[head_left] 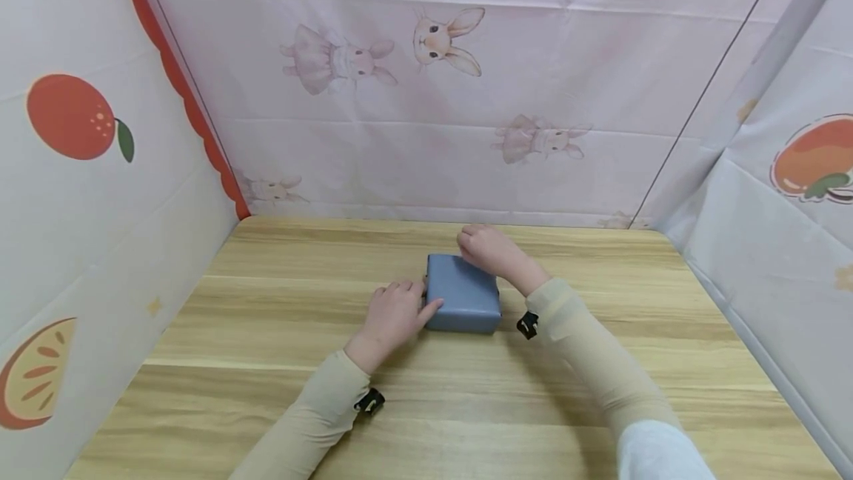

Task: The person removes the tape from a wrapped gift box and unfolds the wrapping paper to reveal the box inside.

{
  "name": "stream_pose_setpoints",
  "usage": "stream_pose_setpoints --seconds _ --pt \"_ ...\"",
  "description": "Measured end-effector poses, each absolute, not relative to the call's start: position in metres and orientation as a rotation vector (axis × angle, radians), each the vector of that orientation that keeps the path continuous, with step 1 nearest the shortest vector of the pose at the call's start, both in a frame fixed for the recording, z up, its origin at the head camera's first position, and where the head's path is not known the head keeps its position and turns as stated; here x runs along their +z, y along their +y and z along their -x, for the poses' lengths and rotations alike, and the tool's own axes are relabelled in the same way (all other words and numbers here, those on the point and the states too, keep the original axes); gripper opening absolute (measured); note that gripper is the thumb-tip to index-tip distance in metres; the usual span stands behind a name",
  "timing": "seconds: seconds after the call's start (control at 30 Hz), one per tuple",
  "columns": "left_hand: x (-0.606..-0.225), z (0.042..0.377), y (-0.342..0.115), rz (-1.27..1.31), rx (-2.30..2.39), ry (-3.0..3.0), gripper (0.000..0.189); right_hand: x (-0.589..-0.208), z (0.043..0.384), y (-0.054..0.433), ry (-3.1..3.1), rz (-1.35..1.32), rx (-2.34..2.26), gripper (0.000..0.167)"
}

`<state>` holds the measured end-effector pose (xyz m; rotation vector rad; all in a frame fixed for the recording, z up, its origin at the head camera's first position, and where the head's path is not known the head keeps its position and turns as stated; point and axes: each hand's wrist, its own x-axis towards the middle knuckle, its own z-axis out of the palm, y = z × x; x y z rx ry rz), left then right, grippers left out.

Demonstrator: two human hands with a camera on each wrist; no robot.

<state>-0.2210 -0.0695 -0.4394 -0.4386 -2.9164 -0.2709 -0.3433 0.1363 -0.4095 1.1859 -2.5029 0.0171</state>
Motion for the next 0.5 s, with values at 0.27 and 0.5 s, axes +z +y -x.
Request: stream_pose_setpoints --seconds 0.27,0.5 --pt "-0.440 0.222 -0.069 0.461 -0.283 -2.885 0.046 -0.418 0.355 0.140 -2.548 -1.144 0.152 0.008" --pt "-0.441 0.224 -0.070 0.474 -0.285 -2.868 0.046 -0.423 0.362 0.143 -2.567 -1.131 0.220 0.009"
